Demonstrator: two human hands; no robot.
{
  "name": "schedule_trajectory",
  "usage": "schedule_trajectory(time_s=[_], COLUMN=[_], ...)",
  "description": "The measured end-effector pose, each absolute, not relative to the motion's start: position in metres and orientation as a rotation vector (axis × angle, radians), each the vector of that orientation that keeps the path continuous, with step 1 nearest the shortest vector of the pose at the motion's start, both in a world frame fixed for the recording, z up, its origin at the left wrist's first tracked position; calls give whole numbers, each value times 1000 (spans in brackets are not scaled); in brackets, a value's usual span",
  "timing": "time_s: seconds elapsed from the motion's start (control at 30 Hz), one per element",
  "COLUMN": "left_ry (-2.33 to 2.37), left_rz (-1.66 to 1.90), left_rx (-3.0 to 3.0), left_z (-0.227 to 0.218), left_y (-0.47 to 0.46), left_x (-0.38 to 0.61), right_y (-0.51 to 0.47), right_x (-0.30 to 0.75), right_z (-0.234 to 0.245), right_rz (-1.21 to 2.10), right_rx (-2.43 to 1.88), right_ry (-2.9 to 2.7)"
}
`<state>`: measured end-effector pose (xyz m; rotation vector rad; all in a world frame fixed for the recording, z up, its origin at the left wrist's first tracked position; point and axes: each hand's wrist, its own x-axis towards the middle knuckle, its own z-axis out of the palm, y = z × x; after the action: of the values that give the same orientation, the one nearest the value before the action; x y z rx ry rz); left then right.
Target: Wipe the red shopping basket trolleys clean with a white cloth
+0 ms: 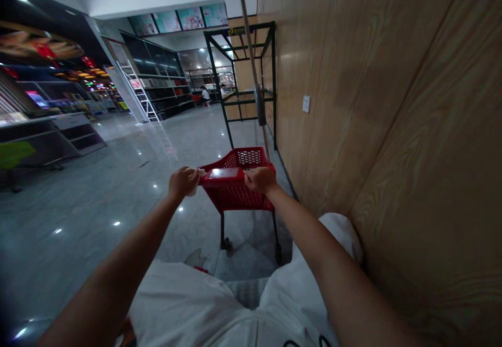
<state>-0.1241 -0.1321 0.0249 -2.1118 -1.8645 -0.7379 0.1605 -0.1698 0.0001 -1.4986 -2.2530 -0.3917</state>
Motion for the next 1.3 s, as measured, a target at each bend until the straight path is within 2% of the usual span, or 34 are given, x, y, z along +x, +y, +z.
schedule_trajectory(time_s=[0.2, 0.3, 0.43, 0.63, 0.77, 0.9, 1.0, 1.1, 1.3], left_ry=[-1866, -1813, -1598, -1351, -1515, -1786, -1857, -1841, -1716], left_rz=[-817, -904, -971, -1197, -1370, -1331, -1262, -1235, -1237], left_rx=[-2095, -2145, -2384, -2708, -2597, -2441, -2371, -2328, -2431], left_z=[15, 12, 12, -5, -30, -47, -52, -53, -42], left_y=[-145, -159, -183, -194, -167, -140, -138, -149, -179], left_x=[-86, -61, -30, -23, -34, -41, -37, -23, 34], right_y=[-150, -153, -164, -170, -170, -182, -202, -220, -222], right_x=[180, 157, 128, 177, 209, 193, 160, 136, 160], right_z=[14, 16, 9, 1, 16, 31, 29, 16, -10], right_rz=[-430, -440, -293, -107, 69, 90, 52, -165, -497], right_rx=[-1566, -1434, -1179, -1188, -1209, -1474, -1693, -1823, -1768], right_ry=[-2158, -2032, -2196, -2251, -2242, -2233, -2335, -2301, -2196])
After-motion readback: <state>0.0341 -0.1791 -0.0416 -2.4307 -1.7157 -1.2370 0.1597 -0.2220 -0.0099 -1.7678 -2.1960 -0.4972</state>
